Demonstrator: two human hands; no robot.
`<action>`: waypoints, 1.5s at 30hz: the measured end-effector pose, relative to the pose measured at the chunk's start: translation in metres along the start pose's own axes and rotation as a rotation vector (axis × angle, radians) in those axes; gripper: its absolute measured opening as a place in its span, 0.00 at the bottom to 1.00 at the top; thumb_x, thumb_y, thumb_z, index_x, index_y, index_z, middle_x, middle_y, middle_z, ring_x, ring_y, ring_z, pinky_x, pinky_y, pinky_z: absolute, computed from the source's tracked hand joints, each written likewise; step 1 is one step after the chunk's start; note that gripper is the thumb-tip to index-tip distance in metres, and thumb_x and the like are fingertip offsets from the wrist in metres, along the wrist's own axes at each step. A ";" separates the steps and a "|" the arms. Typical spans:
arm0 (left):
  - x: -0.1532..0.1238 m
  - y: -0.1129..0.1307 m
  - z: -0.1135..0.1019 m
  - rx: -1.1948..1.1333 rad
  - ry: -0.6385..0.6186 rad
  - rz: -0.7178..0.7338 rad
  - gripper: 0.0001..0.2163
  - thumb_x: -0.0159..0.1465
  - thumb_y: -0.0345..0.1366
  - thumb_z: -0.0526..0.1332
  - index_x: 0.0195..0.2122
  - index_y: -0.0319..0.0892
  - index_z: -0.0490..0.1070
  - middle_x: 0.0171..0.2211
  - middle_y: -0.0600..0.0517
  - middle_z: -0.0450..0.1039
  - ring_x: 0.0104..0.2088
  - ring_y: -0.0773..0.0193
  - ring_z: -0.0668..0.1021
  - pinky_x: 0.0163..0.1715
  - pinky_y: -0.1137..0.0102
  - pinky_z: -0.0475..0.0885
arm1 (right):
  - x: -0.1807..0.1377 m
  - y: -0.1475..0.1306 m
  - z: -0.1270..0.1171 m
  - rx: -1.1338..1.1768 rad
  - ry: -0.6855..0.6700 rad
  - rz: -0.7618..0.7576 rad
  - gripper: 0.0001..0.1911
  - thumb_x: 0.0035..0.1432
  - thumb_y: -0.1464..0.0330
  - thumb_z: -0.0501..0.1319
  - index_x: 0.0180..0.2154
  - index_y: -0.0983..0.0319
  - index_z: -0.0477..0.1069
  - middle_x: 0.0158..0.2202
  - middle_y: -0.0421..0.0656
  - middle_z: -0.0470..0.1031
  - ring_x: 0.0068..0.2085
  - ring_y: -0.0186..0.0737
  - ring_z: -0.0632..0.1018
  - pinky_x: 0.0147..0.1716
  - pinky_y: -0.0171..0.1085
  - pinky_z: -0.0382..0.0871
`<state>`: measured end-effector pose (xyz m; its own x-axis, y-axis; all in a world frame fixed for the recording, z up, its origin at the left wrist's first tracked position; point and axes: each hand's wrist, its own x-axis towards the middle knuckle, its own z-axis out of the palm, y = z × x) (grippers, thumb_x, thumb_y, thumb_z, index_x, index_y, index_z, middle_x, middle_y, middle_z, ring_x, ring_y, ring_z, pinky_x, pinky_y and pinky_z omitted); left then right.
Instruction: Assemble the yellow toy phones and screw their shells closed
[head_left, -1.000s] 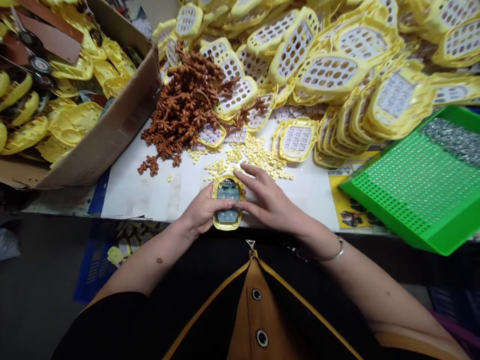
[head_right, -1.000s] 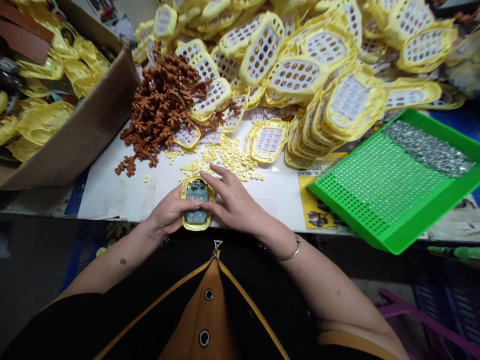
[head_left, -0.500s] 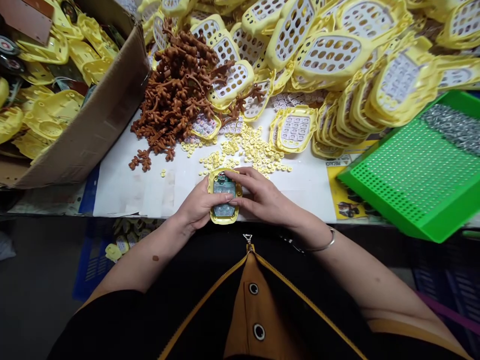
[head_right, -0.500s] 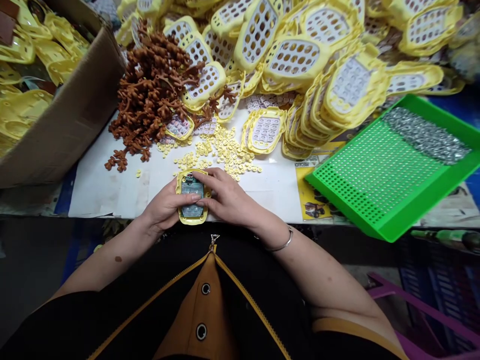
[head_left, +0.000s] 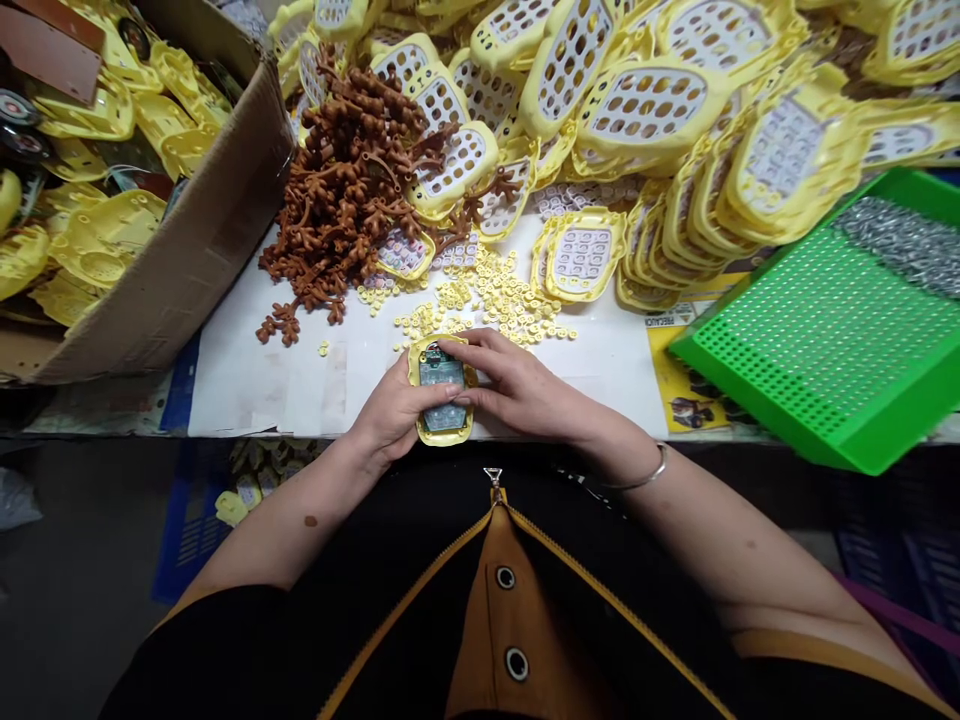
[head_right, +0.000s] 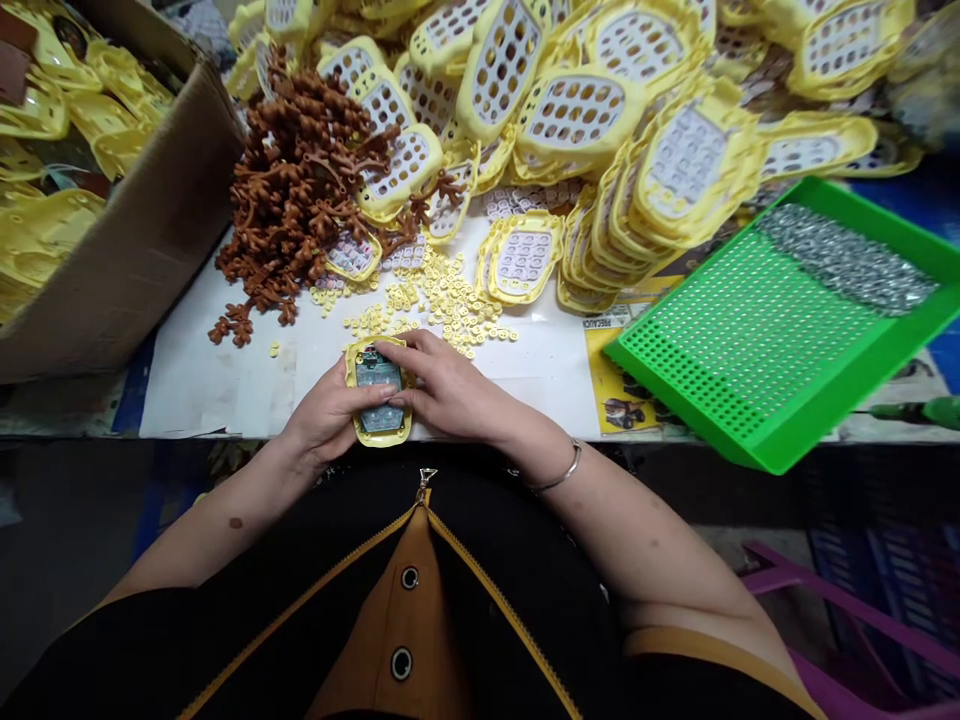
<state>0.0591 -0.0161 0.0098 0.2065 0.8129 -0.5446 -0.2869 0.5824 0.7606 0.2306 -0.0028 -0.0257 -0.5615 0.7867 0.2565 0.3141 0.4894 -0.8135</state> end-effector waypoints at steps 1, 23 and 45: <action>0.000 0.000 -0.001 0.011 -0.004 -0.002 0.23 0.44 0.26 0.72 0.41 0.39 0.69 0.32 0.54 0.76 0.31 0.66 0.78 0.33 0.72 0.74 | 0.001 0.000 0.001 -0.010 0.006 -0.002 0.26 0.61 0.65 0.59 0.61 0.56 0.60 0.53 0.52 0.68 0.54 0.49 0.72 0.52 0.53 0.71; 0.044 -0.038 0.166 0.384 -0.558 -0.452 0.20 0.43 0.25 0.69 0.37 0.40 0.67 0.28 0.53 0.74 0.26 0.66 0.75 0.29 0.68 0.72 | -0.175 -0.036 -0.180 0.227 1.323 0.104 0.14 0.40 0.67 0.73 0.33 0.59 0.77 0.27 0.39 0.75 0.23 0.32 0.74 0.23 0.35 0.69; 0.047 -0.041 0.172 0.454 -0.515 -0.493 0.22 0.45 0.29 0.72 0.41 0.41 0.67 0.31 0.53 0.76 0.29 0.65 0.76 0.30 0.70 0.73 | -0.174 0.002 -0.161 0.136 1.113 -0.025 0.13 0.53 0.65 0.65 0.42 0.51 0.71 0.21 0.34 0.64 0.19 0.35 0.67 0.18 0.38 0.63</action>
<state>0.2417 -0.0018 0.0142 0.6418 0.2998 -0.7058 0.3291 0.7236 0.6067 0.4522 -0.0780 0.0124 0.4521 0.7084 0.5420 0.1876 0.5186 -0.8342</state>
